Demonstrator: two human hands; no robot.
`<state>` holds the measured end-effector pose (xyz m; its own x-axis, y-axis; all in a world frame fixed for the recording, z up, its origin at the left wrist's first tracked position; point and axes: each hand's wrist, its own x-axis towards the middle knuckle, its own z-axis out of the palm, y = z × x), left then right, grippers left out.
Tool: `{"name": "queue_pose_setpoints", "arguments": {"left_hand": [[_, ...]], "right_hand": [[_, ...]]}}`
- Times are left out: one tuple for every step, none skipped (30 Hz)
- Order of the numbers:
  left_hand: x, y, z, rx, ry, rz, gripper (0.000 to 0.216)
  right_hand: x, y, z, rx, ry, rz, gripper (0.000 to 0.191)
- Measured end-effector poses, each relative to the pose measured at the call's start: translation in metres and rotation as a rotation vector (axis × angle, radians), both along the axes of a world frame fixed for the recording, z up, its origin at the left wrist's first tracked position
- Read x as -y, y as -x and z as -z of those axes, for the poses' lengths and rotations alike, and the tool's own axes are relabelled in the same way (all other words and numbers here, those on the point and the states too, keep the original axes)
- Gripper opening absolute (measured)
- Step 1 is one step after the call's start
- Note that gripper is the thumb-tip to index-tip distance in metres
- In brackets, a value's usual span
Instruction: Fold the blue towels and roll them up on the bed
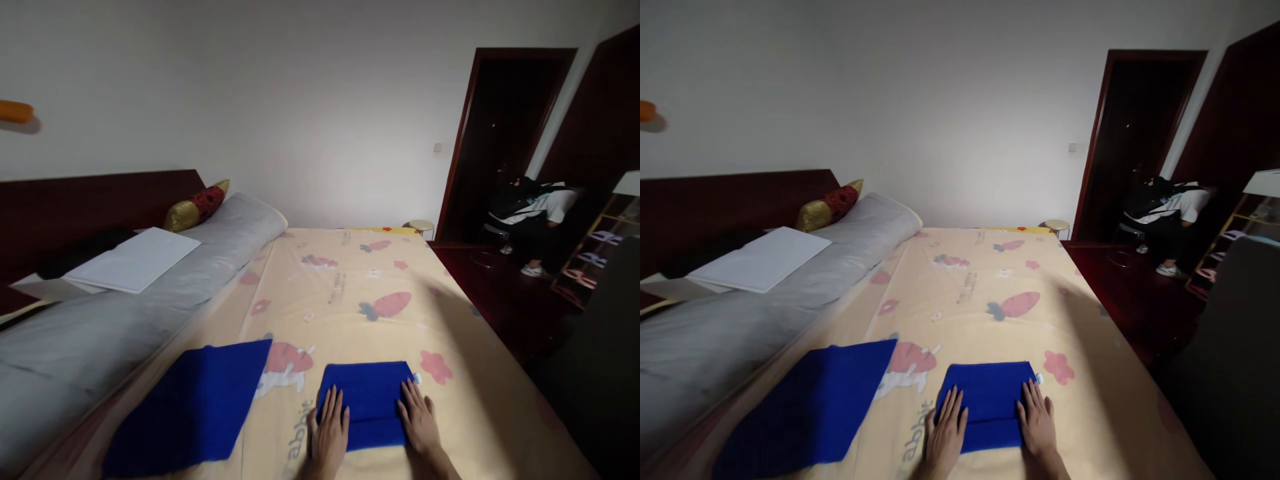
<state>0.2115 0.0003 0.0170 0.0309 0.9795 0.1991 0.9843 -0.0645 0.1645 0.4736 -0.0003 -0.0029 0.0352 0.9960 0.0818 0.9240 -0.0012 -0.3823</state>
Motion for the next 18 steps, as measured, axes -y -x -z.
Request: {"name": "queue_pose_setpoints", "arguments": {"left_hand": [[0.004, 0.003, 0.000, 0.011, -0.037, 0.015, 0.046], [0.010, 0.006, 0.001, 0.019, -0.069, 0.015, 0.045], [0.018, 0.011, 0.004, 0.025, -0.086, 0.000, 0.044], [0.028, 0.015, 0.007, 0.029, -0.087, -0.024, 0.043], [0.038, 0.020, 0.012, 0.030, -0.073, -0.051, 0.044], [0.049, 0.023, 0.018, 0.027, -0.050, -0.073, 0.046], [0.059, 0.025, 0.024, 0.023, -0.025, -0.090, 0.050], [0.067, 0.025, 0.028, 0.016, -0.002, -0.097, 0.055], [0.073, 0.024, 0.031, 0.010, 0.016, -0.102, 0.059], [0.076, 0.022, 0.032, 0.006, 0.031, -0.110, 0.061], [0.076, 0.020, 0.030, 0.003, 0.045, -0.114, 0.063], [0.073, 0.018, 0.026, 0.002, 0.056, -0.115, 0.063], [0.066, 0.016, 0.020, 0.002, 0.068, -0.114, 0.063], [0.058, 0.016, 0.012, 0.004, 0.082, -0.105, 0.062], [0.049, 0.016, 0.003, 0.009, 0.102, -0.087, 0.061], [0.040, 0.018, -0.007, 0.015, 0.130, -0.061, 0.059], [0.032, 0.021, -0.016, 0.018, 0.171, -0.031, 0.057], [0.025, 0.025, -0.025, 0.016, 0.219, -0.006, 0.054]], "right_hand": [[0.003, -0.001, -0.003, -0.003, -0.016, -0.012, 0.054], [0.008, -0.004, -0.004, -0.005, -0.043, -0.029, 0.052], [0.015, -0.007, -0.004, -0.005, -0.074, -0.048, 0.050], [0.024, -0.010, -0.002, -0.004, -0.101, -0.068, 0.047], [0.034, -0.014, 0.001, -0.004, -0.118, -0.087, 0.045], [0.044, -0.017, 0.007, -0.002, -0.121, -0.105, 0.043], [0.055, -0.019, 0.013, 0.000, -0.113, -0.119, 0.044], [0.065, -0.019, 0.020, 0.006, -0.103, -0.125, 0.046], [0.073, -0.018, 0.026, 0.015, -0.097, -0.117, 0.050], [0.079, -0.015, 0.030, 0.024, -0.098, -0.098, 0.054], [0.082, -0.012, 0.032, 0.033, -0.104, -0.073, 0.056], [0.083, -0.007, 0.031, 0.039, -0.114, -0.043, 0.056], [0.080, -0.003, 0.026, 0.042, -0.124, -0.017, 0.053], [0.076, 0.000, 0.018, 0.044, -0.133, 0.006, 0.048], [0.069, 0.002, 0.008, 0.045, -0.135, 0.014, 0.043], [0.062, 0.003, -0.004, 0.045, -0.129, 0.009, 0.036], [0.055, 0.002, -0.016, 0.042, -0.115, -0.007, 0.030], [0.049, 0.000, -0.027, 0.036, -0.094, -0.035, 0.025]]}}
